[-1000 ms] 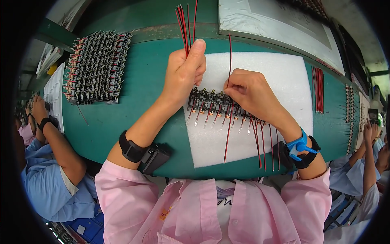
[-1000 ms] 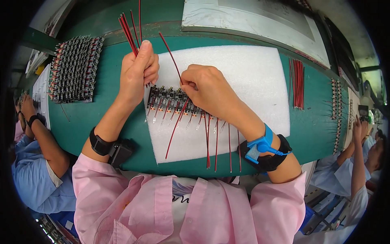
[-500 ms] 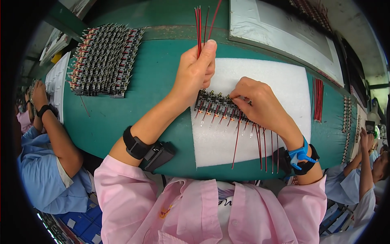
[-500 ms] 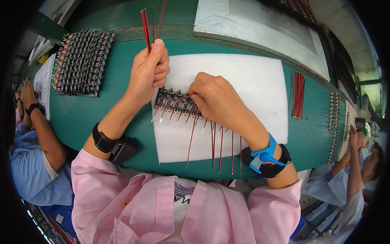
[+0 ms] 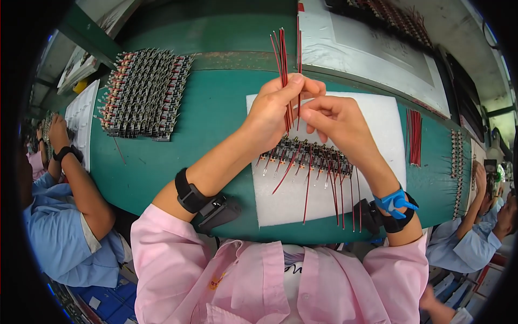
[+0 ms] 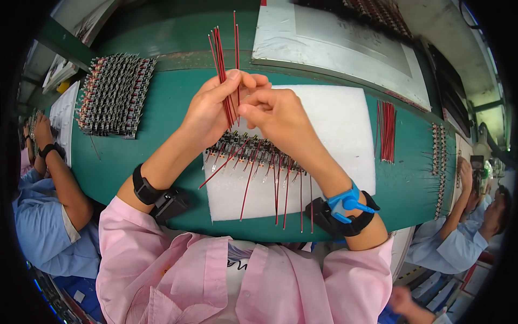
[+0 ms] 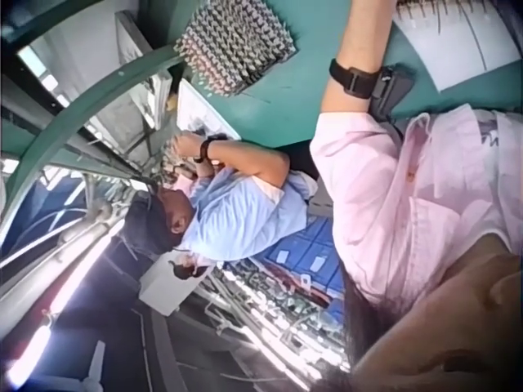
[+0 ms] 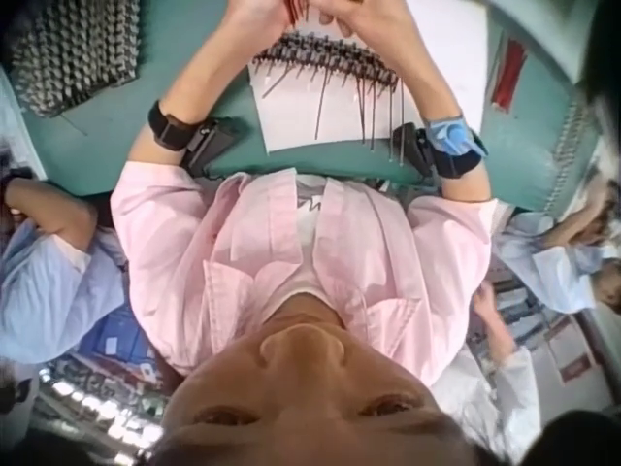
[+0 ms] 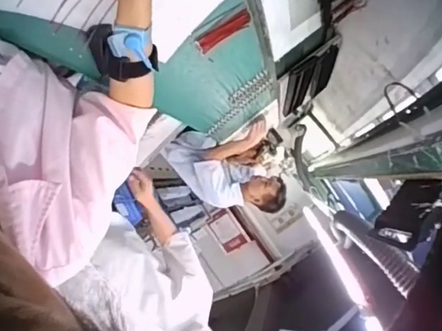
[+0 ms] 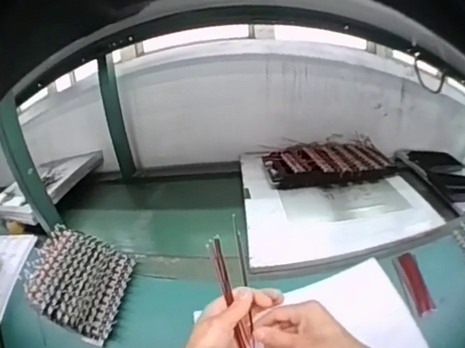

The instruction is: Inserting thin wires into plastic connector housings on an assembly line.

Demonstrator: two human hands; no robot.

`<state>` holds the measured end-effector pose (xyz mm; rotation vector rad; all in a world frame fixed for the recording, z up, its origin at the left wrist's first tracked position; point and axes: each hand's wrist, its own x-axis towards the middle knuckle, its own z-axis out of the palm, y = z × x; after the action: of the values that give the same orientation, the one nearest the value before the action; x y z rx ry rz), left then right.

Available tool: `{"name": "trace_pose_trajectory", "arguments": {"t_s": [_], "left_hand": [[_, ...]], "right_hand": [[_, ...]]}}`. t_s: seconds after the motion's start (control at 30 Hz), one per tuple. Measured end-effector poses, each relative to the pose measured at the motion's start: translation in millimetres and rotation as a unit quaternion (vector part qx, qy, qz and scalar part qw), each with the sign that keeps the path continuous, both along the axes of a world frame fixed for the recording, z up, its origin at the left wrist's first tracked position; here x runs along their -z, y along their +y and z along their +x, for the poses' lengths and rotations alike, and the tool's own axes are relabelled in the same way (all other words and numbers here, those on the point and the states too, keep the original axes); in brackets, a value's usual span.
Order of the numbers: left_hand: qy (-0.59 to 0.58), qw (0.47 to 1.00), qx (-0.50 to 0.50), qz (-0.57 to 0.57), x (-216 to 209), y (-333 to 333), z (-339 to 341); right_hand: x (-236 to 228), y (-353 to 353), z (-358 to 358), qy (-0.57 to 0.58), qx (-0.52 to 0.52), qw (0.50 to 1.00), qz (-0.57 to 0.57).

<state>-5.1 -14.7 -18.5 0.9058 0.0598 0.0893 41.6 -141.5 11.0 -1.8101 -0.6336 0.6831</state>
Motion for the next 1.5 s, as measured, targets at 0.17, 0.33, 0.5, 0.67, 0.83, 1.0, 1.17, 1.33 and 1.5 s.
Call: {"name": "trace_pose_trajectory", "arguments": {"t_s": [0.17, 0.33, 0.5, 0.67, 0.83, 1.0, 1.17, 1.33, 1.5], "left_hand": [[-0.009, 0.999, 0.036, 0.036, -2.3, -0.6, 2.3], [-0.019, 0.988, -0.085, 0.129, 4.8, -1.0, 4.7], [0.03, 0.978, -0.062, 0.195, 1.9, 16.9, -12.2], [0.063, 0.933, -0.025, 0.355, 0.5, 17.8, -21.5], [0.02, 0.934, 0.001, 0.357, 9.2, 17.0, -21.9], [0.005, 0.923, -0.021, 0.384, 11.2, 19.8, -24.1], [0.016, 0.899, -0.022, 0.438, 6.2, 17.7, -27.4], [0.02, 0.891, -0.004, 0.454, 6.5, 19.4, -28.3], [0.042, 0.892, -0.001, 0.45, 9.8, 28.0, -25.8]], "right_hand": [[6.6, 2.4, 3.2, 0.062, 0.026, 0.997, 0.047], [8.4, -2.7, 7.9, 0.08, 0.01, 0.995, 0.064], [9.3, 0.9, 9.0, 0.119, 0.034, 0.983, 0.135], [10.8, 3.1, 9.1, 0.11, 0.037, 0.983, 0.142], [14.0, 6.8, 7.9, 0.103, 0.043, 0.982, 0.153], [19.6, 6.5, 3.6, 0.078, 0.039, 0.989, 0.118], [22.6, 5.6, 0.3, 0.047, 0.043, 0.994, 0.09], [25.6, 3.5, -0.8, 0.028, 0.041, 0.998, 0.042], [31.4, -0.6, 3.1, -0.033, -0.013, 0.999, -0.001]]}}
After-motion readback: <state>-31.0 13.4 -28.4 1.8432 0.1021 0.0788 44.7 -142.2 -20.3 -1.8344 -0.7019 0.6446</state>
